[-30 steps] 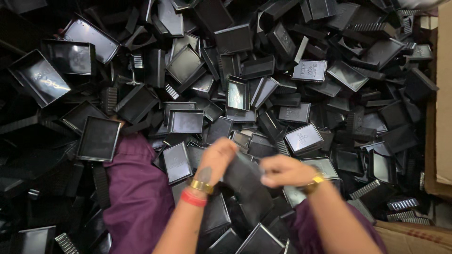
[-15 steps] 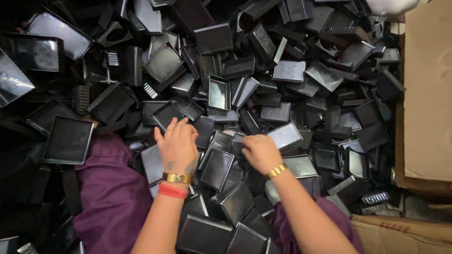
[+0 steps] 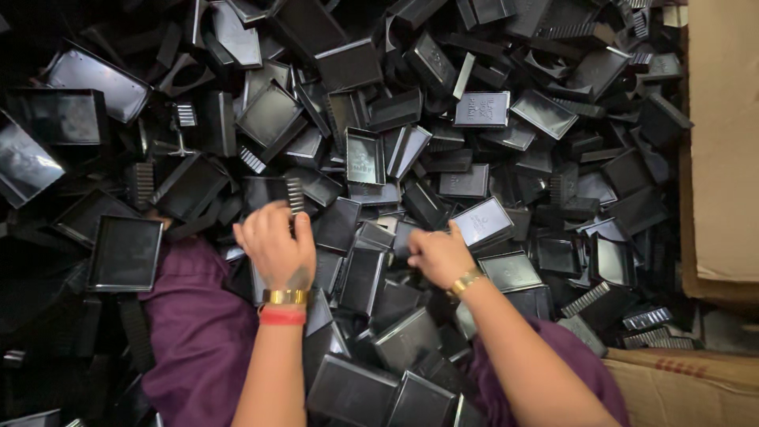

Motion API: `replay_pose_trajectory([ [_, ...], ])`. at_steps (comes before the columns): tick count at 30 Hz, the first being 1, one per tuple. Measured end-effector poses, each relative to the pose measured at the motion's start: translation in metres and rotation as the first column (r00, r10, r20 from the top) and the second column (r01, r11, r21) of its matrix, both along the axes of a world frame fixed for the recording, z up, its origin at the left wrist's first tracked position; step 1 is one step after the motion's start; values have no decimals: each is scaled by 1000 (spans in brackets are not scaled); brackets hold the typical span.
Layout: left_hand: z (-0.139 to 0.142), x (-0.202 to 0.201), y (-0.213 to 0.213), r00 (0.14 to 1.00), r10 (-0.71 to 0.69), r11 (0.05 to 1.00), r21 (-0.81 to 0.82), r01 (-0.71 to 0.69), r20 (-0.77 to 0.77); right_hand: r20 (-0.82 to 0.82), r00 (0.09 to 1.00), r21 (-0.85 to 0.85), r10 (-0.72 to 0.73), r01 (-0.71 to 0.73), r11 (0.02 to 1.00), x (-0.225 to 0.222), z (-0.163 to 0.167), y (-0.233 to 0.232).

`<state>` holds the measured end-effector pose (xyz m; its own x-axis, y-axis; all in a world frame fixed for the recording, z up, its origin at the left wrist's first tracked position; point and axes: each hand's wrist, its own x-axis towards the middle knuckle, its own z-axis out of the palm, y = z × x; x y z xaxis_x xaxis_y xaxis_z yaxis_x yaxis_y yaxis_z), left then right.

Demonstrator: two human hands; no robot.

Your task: The person sits on the floor in a large pile of black plastic boxes, picks up open boxes one at a time, snaps the hinged lids closed by hand, and tosses the closed boxes aside. Another person works on the pile in the background.

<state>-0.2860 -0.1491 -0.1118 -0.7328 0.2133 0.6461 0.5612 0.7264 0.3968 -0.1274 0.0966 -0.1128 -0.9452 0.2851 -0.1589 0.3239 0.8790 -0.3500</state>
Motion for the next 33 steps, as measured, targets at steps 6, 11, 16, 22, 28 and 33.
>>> replay_pose_trajectory([
  [6, 2, 0, 1, 635, -488, 624, 748, -227, 600, -315, 792, -522, -522, 315, 793, 13, -13, 73],
  [11, 3, 11, 10, 945, 43, 998, 22, -53, 323, -402, 819, 77, -410, 476, 876, 21, -24, 87],
  [16, 5, 27, 20, 845, 83, 948, -302, 96, 528, -314, 844, 207, -435, 508, 836, 8, -10, 60],
  [22, 8, 38, 21, 895, 34, 744, -609, 275, 446, -32, 837, 232, -547, 538, 810, -17, -5, 20],
  [28, 18, 37, 11, 732, -2, 477, -642, 600, 682, 56, 843, 278, -535, 501, 819, -17, 1, 29],
  [33, 31, 31, 3, 679, 61, 421, -636, 647, 731, 99, 825, 244, -557, 522, 817, -17, 5, 31],
])
